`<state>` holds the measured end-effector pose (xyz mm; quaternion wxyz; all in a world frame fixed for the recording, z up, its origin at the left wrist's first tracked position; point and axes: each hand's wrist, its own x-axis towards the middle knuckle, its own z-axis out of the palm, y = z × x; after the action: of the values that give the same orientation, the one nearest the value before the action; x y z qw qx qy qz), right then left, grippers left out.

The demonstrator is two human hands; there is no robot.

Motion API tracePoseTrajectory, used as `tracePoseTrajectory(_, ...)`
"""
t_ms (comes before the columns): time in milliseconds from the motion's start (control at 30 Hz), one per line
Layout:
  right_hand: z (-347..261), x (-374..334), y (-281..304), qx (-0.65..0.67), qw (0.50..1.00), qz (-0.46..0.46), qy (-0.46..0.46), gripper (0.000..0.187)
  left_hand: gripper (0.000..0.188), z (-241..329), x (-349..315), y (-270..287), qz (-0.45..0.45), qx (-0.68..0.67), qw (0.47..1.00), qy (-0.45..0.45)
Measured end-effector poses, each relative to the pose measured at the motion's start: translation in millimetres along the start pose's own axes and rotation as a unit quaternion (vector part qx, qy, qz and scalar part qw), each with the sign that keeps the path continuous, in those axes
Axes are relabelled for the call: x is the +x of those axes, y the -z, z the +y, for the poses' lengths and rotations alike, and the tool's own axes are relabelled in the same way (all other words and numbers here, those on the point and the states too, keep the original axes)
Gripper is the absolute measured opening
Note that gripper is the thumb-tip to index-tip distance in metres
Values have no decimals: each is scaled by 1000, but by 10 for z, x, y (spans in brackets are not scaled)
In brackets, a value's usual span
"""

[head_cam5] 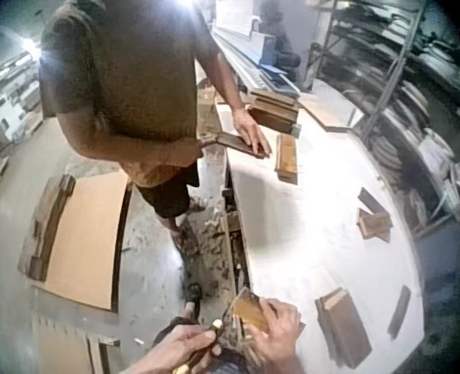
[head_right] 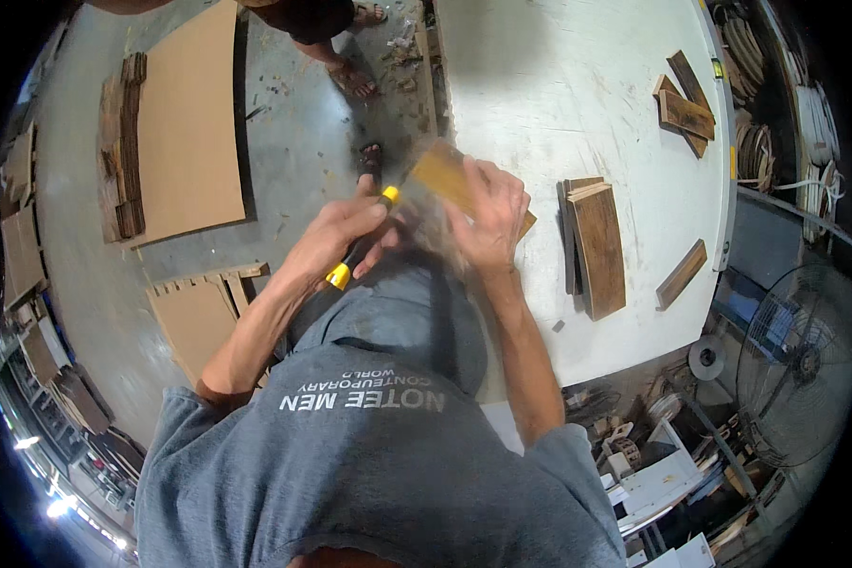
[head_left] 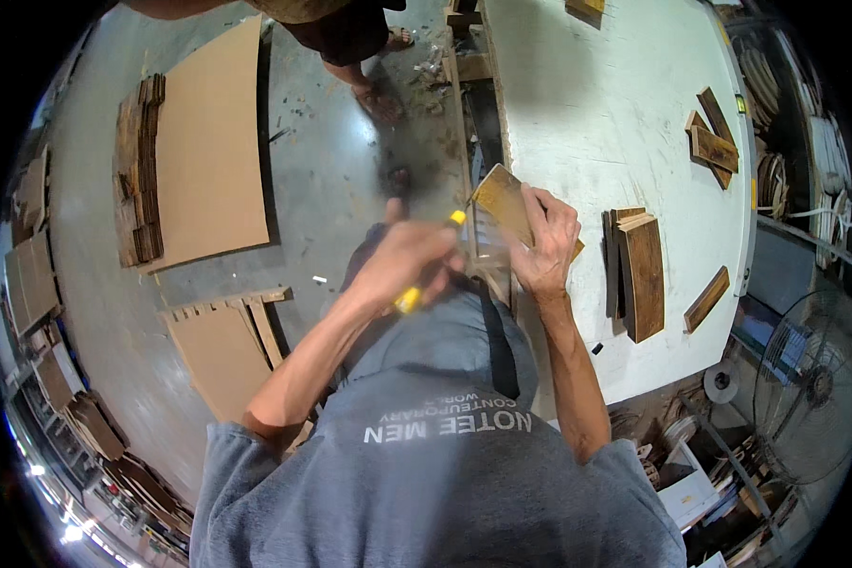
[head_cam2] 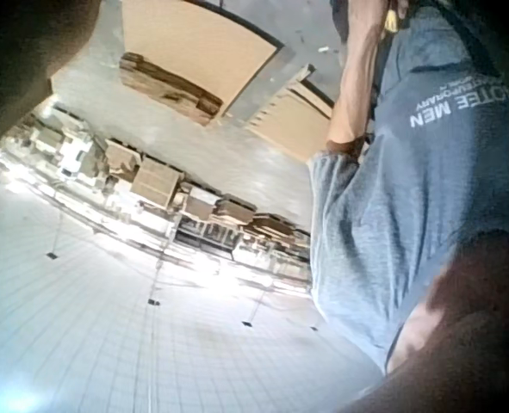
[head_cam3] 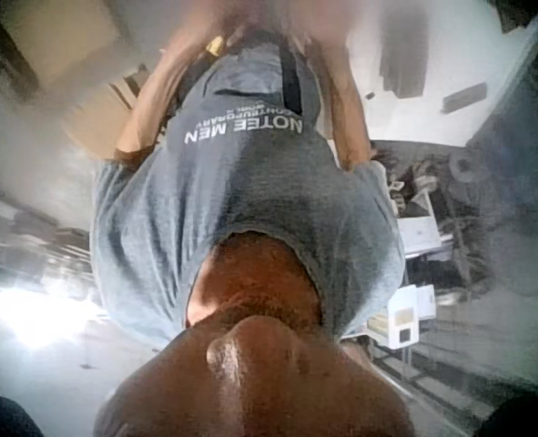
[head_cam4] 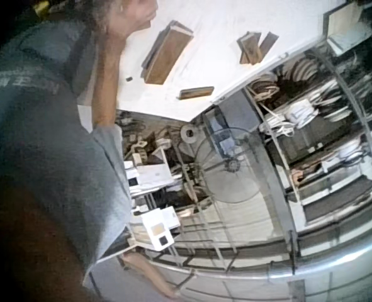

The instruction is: The person scrapes the edges and surfaces of wood blocks using a yellow-handled scraper, then arranges them into a panel on a cardboard sheet on the floor.

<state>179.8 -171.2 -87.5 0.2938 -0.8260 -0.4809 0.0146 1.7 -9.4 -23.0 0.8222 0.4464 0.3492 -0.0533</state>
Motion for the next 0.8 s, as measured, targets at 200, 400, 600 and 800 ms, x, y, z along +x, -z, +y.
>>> tracePoseTrajectory(200, -3, 25, -4, 2, 1000, 3, 6, 64, 33, -8, 101, -43, 21, -6, 999, 46)
tracePoseTrajectory(400, -2, 43, -36, 1, 1000, 4, -4, 65, 32, -7, 107, 0, 3, 10, 996, 91)
tracePoseTrajectory(600, -40, 65, -10, -23, 1000, -13, -16, 64, 30, -92, 276, 71, 2, -34, 995, 96)
tracePoseTrajectory(800, -37, 67, -59, 24, 999, 22, 14, 62, 20, -935, 701, 270, 64, -105, 973, 194)
